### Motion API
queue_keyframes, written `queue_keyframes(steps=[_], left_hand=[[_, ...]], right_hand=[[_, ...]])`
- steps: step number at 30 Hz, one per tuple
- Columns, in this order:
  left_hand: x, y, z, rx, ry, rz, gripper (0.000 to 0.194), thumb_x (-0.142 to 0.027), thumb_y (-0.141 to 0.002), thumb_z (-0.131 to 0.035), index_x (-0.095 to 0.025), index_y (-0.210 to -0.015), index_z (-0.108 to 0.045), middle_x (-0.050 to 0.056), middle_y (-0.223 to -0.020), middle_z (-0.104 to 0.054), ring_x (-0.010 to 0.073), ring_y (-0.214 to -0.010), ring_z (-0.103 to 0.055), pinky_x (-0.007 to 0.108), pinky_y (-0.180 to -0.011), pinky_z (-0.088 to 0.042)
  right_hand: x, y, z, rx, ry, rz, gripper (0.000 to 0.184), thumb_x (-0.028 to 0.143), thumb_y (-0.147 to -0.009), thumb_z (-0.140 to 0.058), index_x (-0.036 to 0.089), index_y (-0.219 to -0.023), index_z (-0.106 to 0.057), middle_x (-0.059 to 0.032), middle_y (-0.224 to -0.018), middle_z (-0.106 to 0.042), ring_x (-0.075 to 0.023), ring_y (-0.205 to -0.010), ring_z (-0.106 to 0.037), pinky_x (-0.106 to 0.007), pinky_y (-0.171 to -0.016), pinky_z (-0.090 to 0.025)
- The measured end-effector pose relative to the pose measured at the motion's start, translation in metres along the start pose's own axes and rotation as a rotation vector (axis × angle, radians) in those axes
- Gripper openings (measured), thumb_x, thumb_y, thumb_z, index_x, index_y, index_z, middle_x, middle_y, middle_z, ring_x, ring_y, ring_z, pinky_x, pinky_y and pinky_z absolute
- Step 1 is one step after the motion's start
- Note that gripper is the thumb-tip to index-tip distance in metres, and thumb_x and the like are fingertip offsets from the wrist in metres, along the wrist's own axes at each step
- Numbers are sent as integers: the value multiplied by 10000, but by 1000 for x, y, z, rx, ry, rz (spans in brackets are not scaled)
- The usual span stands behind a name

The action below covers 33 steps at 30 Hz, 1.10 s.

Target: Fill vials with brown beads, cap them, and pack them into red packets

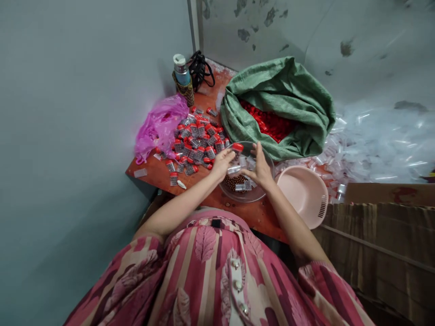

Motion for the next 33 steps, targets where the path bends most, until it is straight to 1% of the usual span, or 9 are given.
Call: queue_keyframes(steps=[2, 5, 9, 16, 19, 22, 26, 30, 33], left_hand=[[-20, -24, 20, -78, -47, -73, 260, -333, -692, -672, -163, -880, -614, 19, -818, -658, 116, -708, -594, 266, -700, -496], [-57, -57, 55, -225, -154, -204, 278, -334, -747, -634, -201, -988, -602, 43, -1002, -655, 158, -928, -602, 330, -845, -481], [-92, -69, 77, -244, -315, -424, 430, -342, -729, -662, -217, -1127, -559, 68, -1284, -526, 201, -1227, -442, 378, -1035, -331], [-33, -12, 92, -252, -570, -286, 381, -319, -730, -620, -167, -1080, -611, 100, -1136, -628, 209, -1056, -575, 377, -965, -408], [-5, 11, 79, -173, -596, -220, 382, -302, -743, -592, -180, -1105, -604, 94, -1126, -630, 200, -983, -608, 348, -857, -491], [16, 19, 60, -70, -602, -150, 409, -308, -742, -592, -206, -1138, -584, 92, -1165, -601, 170, -826, -640, 289, -671, -545], [33, 11, 48, -67, -620, -42, 525, -326, -678, -673, -188, -1171, -555, 115, -1134, -606, 136, -647, -631, 262, -559, -537], [57, 5, 37, -2, -597, 111, 380, -283, -722, -639, -116, -1061, -597, 70, -810, -668, 136, -565, -629, 273, -550, -535], [56, 0, 33, 8, -708, 85, 264, -242, -724, -632, -104, -950, -634, 36, -667, -652, 148, -571, -639, 276, -586, -534]], right_hand=[[-33, 0, -2, -10, -33, -111, 857, 420, -778, -563, 164, -1427, -65, -179, -1338, -430, -259, -1080, -546, -420, -870, -455], [-66, 7, -25, 109, 83, -185, 537, 337, -815, -523, 154, -1306, -402, -143, -1198, -568, -241, -983, -593, -386, -848, -461], [-67, 17, -78, 386, 352, -87, 370, 217, -849, -452, 120, -1200, -516, -146, -1166, -591, -240, -1039, -551, -345, -850, -434], [-47, 9, -136, 534, 414, 85, 365, 106, -874, -320, 109, -1184, -511, -169, -1175, -563, -263, -1086, -458, -400, -884, -325], [-55, 8, -143, 560, 432, 92, 327, 97, -863, -322, 78, -1087, -559, -185, -1058, -597, -266, -1013, -483, -413, -872, -310], [-60, 9, -136, 554, 443, 100, 334, 156, -855, -377, 68, -1139, -527, -191, -1094, -574, -269, -1007, -489, -407, -888, -305], [-47, 14, -112, 471, 358, 144, 434, 226, -827, -450, 93, -1240, -445, -176, -1189, -520, -259, -1040, -494, -379, -884, -358], [-32, 21, -84, 301, 234, 194, 419, 244, -829, -459, 115, -1228, -451, -159, -1177, -529, -256, -1078, -491, -395, -897, -396], [-44, 33, -75, 271, 275, 136, 401, 227, -817, -483, 121, -1204, -478, -157, -1125, -559, -263, -1037, -512, -410, -879, -418]])
Point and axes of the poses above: each hand's wrist, its own y-axis away from the middle knuckle, its own z-axis out of the back of the hand, x = y × z, the point moved 10 cm from there along -y, towards the middle knuckle
